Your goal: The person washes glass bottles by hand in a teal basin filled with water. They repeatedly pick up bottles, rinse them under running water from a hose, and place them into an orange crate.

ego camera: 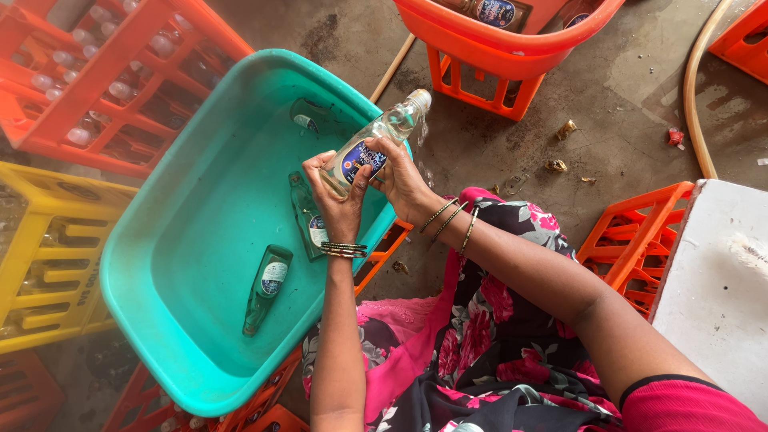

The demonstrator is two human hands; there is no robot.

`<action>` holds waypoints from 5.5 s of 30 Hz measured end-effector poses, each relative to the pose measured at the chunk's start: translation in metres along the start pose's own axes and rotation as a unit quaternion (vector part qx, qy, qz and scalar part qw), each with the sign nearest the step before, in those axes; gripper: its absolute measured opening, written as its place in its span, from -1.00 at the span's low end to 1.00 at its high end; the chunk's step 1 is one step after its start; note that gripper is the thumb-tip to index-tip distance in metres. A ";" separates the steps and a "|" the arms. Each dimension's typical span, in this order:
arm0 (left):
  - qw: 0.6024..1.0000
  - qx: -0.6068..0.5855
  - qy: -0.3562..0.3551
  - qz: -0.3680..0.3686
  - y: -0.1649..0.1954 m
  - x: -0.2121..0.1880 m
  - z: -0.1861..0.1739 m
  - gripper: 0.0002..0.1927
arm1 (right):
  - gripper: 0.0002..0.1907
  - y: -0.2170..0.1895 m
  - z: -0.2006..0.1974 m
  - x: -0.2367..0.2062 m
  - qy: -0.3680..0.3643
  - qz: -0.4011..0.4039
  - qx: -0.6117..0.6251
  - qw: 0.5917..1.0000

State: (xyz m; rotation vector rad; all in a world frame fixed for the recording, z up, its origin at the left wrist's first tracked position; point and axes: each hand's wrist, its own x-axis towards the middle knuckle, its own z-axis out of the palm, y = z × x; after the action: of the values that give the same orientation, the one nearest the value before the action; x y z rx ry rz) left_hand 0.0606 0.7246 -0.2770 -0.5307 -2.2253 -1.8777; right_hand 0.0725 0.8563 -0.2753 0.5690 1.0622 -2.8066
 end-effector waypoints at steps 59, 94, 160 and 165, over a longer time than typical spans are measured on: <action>0.999 0.033 0.001 0.009 0.005 -0.002 -0.006 -0.26 | -0.33 0.000 0.005 -0.004 -0.002 0.005 -0.004 1.000; 0.999 0.047 0.006 0.021 0.012 -0.005 -0.010 -0.28 | -0.38 0.002 0.007 -0.006 -0.010 0.005 0.012 1.000; 0.952 0.292 -0.029 0.084 0.061 0.014 -0.034 -0.29 | -0.47 0.029 0.025 0.002 -0.051 -0.001 0.174 0.983; 0.944 0.320 -0.045 0.070 0.073 0.012 -0.052 -0.31 | -0.51 0.052 0.031 0.007 -0.078 -0.016 0.175 0.981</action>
State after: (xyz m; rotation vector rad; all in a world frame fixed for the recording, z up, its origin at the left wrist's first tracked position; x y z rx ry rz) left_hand 0.0723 0.6860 -0.1965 -0.6327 -2.5820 -0.9828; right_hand 0.0670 0.7967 -0.2888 0.3518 0.5579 -3.0244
